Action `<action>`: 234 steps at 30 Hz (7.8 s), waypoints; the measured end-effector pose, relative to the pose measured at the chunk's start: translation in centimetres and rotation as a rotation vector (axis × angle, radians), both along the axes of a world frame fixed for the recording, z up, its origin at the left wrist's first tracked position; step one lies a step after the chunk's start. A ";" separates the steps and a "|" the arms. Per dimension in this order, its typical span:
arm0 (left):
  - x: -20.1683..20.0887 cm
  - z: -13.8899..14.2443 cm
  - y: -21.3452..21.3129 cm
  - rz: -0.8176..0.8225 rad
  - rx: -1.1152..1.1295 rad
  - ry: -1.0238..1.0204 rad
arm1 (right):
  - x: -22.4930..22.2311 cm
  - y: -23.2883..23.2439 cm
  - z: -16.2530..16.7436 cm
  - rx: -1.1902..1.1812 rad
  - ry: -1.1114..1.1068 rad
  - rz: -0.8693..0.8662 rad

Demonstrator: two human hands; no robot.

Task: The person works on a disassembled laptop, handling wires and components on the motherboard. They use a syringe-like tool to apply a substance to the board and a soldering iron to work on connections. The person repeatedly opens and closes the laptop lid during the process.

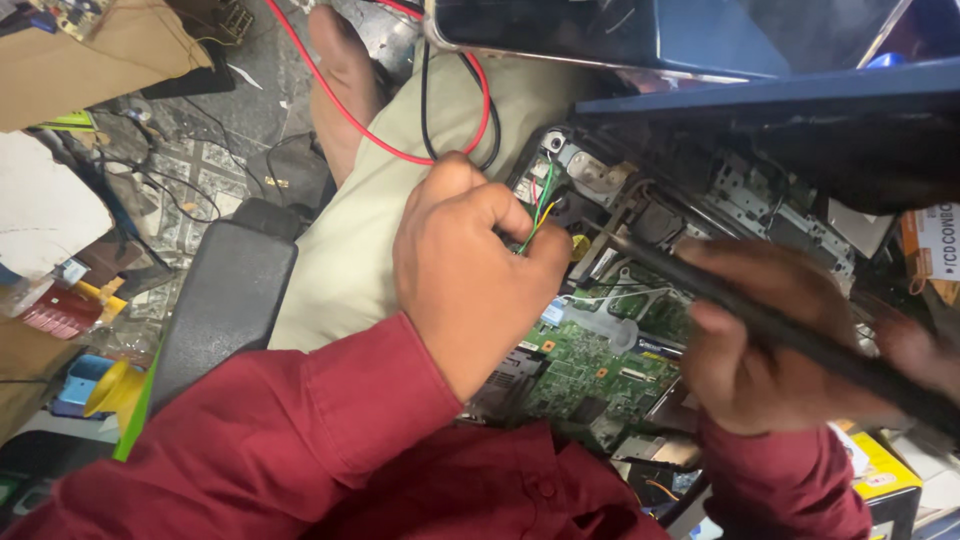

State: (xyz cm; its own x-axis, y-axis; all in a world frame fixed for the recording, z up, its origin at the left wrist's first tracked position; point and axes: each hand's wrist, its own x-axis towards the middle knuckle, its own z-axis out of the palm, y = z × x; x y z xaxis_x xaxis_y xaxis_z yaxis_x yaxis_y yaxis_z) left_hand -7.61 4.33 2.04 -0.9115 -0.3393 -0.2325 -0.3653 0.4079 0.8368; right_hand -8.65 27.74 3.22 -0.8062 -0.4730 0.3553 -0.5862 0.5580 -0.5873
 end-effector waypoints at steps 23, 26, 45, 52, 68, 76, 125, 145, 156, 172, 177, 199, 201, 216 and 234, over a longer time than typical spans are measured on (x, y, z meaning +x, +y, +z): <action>0.3 3.4 -3.6 -0.128 0.171 -0.016 | 8.2 4.5 -0.6 -0.120 0.096 -0.428; 1.0 3.8 -3.5 -0.120 0.217 -0.068 | 8.9 3.7 -1.0 -0.237 0.114 -0.458; 1.2 2.8 -5.0 -0.255 0.018 0.072 | 8.1 -2.2 0.8 -0.482 -0.144 -0.402; 1.4 3.2 -5.9 -0.338 0.133 0.070 | 6.8 -4.2 1.9 -1.004 -0.571 -0.672; -0.2 2.5 -8.0 -0.134 0.385 -0.044 | 6.8 -7.0 2.3 -0.761 -0.318 -0.643; -0.3 2.0 -7.5 -0.104 0.452 -0.092 | 6.0 -7.9 1.0 -0.626 -0.240 -0.545; -1.2 2.6 -7.5 -0.100 0.416 -0.011 | 5.7 -6.7 -2.1 -0.081 0.121 -0.619; -0.7 1.4 -4.8 -0.101 0.352 -0.122 | 5.6 -6.0 -0.9 -0.151 -0.023 -0.422; -0.9 1.0 -3.0 -0.028 0.202 -0.091 | 5.8 -6.0 -1.3 -0.234 -0.119 -0.411; -1.1 1.4 -3.0 0.019 0.223 -0.119 | 3.0 -7.7 -0.2 -0.080 -0.132 -0.327; -1.1 1.2 -3.3 0.018 0.196 -0.131 | 1.1 -7.9 1.1 -0.025 -0.168 -0.253; -1.4 1.3 -4.2 0.000 0.237 -0.228 | -2.2 -8.9 1.9 0.021 -0.262 0.003; -1.4 1.3 -4.2 0.005 0.231 -0.213 | -2.4 -9.0 2.0 0.039 -0.262 0.028; -1.3 1.5 -4.0 -0.005 0.210 -0.196 | -4.4 -10.3 4.2 0.127 -0.258 0.097; -1.2 1.5 -3.9 -0.023 0.200 -0.162 | -4.9 -11.6 5.4 0.114 -0.295 0.089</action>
